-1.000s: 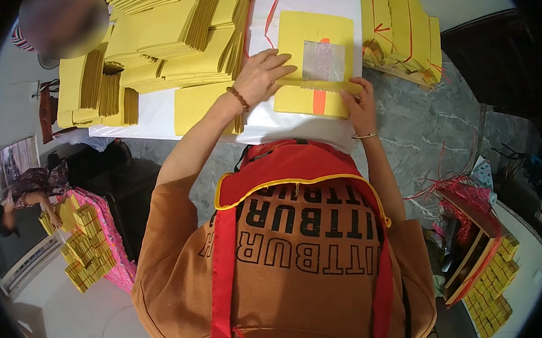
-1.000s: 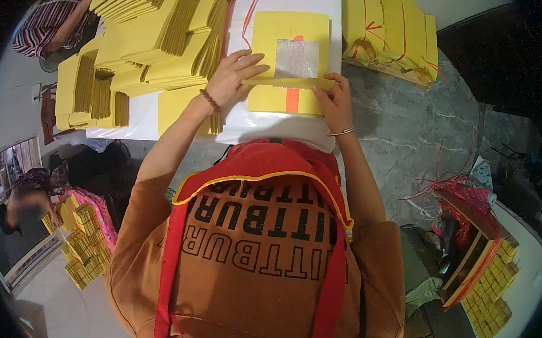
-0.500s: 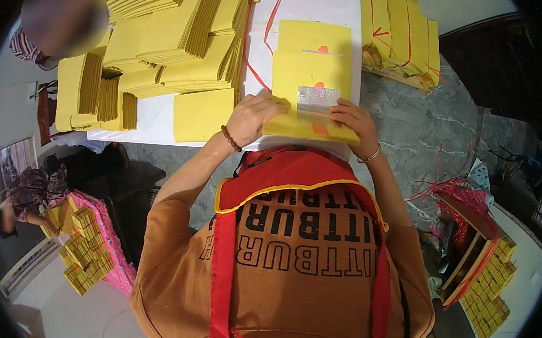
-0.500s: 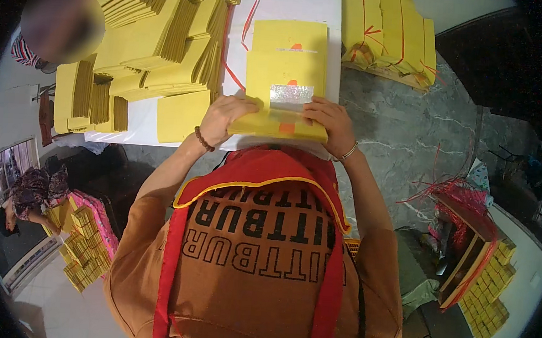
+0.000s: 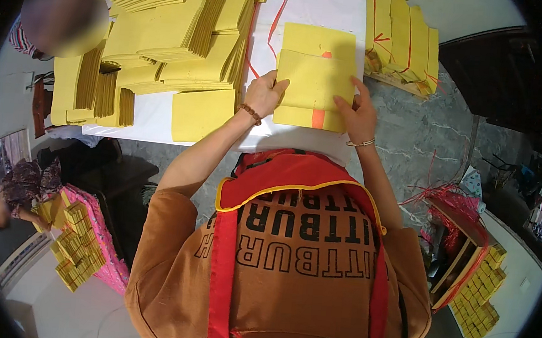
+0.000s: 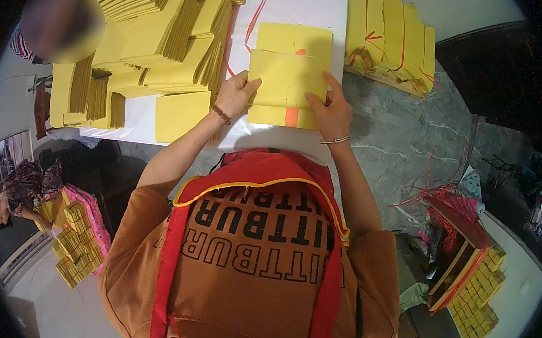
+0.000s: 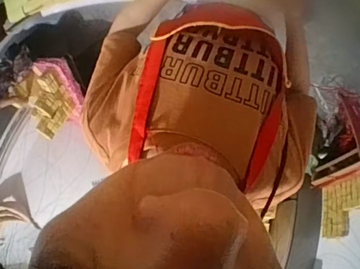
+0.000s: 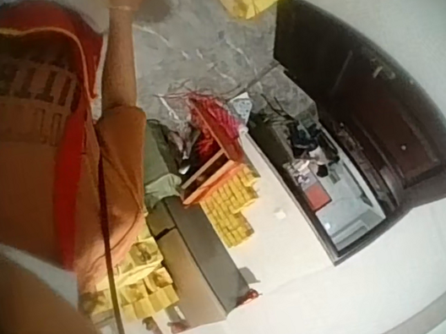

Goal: Stacking and organizing yellow paper sheets on a table.

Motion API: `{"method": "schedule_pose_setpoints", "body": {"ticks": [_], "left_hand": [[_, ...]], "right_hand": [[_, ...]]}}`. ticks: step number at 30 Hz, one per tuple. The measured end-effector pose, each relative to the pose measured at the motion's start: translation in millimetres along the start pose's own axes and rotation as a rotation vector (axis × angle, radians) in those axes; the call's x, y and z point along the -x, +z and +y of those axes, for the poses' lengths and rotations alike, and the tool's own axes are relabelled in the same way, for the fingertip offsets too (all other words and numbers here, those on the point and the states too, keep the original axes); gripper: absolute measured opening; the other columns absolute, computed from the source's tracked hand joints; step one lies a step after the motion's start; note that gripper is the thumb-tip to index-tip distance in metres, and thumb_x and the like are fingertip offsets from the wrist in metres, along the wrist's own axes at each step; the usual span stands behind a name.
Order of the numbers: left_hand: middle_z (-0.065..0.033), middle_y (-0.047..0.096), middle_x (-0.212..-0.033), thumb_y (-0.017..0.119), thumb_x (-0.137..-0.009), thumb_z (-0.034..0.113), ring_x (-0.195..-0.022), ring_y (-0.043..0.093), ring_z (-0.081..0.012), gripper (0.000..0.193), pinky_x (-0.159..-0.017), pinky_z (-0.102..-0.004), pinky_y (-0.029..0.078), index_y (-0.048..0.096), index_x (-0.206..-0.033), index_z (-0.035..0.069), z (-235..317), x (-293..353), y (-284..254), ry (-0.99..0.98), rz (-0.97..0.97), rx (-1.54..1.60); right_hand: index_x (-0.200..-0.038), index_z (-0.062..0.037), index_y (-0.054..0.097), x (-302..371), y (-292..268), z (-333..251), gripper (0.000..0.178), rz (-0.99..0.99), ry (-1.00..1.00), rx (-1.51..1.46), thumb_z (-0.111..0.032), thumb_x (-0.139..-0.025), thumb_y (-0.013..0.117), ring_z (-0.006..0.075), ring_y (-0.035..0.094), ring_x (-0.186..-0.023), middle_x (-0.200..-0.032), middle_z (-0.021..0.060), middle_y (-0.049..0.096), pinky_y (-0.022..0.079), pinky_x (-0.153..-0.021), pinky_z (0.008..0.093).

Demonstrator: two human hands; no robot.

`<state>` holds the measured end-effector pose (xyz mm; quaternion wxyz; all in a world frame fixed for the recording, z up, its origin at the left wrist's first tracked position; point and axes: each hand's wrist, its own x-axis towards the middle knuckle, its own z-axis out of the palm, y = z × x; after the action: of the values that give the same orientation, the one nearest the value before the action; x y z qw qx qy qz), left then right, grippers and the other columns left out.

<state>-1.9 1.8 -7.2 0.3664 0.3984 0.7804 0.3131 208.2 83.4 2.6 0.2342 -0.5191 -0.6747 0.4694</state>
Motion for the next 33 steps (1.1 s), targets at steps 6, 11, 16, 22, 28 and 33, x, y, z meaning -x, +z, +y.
{"method": "schedule_pose_setpoints", "body": {"ticks": [6,11,16,22,28,33], "left_hand": [[-0.0181,0.065,-0.08,0.057,-0.082,0.024,-0.073,0.063,-0.0296,0.028,-0.064,-0.0371,0.047,0.058,-0.095,-0.001,-9.0,-7.2,6.1,-0.018,0.008,0.096],[-0.016,0.065,-0.08,0.06,-0.081,0.021,-0.071,0.063,-0.0268,0.028,-0.066,-0.0357,0.048,0.056,-0.096,-0.003,-25.0,-13.8,12.7,-0.046,-0.007,0.253],[-0.0177,0.063,-0.091,0.062,-0.079,0.017,-0.08,0.061,-0.0285,0.038,-0.071,-0.036,0.047,0.049,-0.109,-0.003,-2.7,-2.9,3.5,-0.061,-0.01,0.425],[-0.0168,0.049,-0.119,0.061,-0.081,0.021,-0.113,0.044,-0.033,0.045,-0.091,-0.0433,0.035,0.048,-0.121,0.008,41.7,4.4,11.9,0.826,0.287,-0.482],[-0.0157,0.039,-0.133,0.05,-0.087,0.041,-0.124,0.033,-0.0344,0.05,-0.1,-0.0473,0.027,0.045,-0.128,0.013,14.3,-0.1,40.2,0.799,0.167,-0.735],[-0.0158,0.037,-0.134,0.051,-0.086,0.041,-0.123,0.033,-0.035,0.051,-0.1,-0.0485,0.027,0.044,-0.128,0.013,13.1,-1.5,43.5,0.8,0.16,-0.764]], "right_hand": [[-0.116,-0.0085,0.057,-8.6,10.2,22.4,0.047,0.023,-0.032,-0.134,-0.018,-0.073,0.069,0.0098,0.054,-0.057,-0.068,0.0047,0.06,0.044,-0.055,0.0266],[-0.114,-0.0066,0.058,-10.5,11.2,23.4,0.045,0.044,-0.038,-0.057,-0.018,-0.072,0.068,0.0107,0.053,-0.058,-0.069,0.0058,0.06,0.044,-0.057,0.0257],[-0.114,-0.0055,0.058,-9.0,10.7,18.8,0.045,0.057,-0.023,-0.037,-0.018,-0.072,0.068,0.0128,0.054,-0.059,-0.069,0.0069,0.06,0.045,-0.059,0.0268],[-0.114,-0.0067,0.058,-14.4,21.4,41.1,0.046,0.118,-0.125,-0.123,-0.021,-0.072,0.067,0.0176,0.061,-0.063,-0.074,0.0098,0.064,0.047,-0.061,0.0305],[-0.116,-0.0082,0.056,-6.2,11.8,12.8,0.046,0.002,0.041,0.027,-0.023,-0.073,0.066,0.0226,0.063,-0.074,-0.089,0.0127,0.064,0.048,-0.063,0.0299],[-0.12,-0.0108,0.052,24.8,10.8,5.7,0.048,0.186,-0.477,0.623,-0.032,-0.078,0.062,0.0246,0.05,-0.11,-0.123,0.01,0.05,0.039,-0.085,0.0461]]}}
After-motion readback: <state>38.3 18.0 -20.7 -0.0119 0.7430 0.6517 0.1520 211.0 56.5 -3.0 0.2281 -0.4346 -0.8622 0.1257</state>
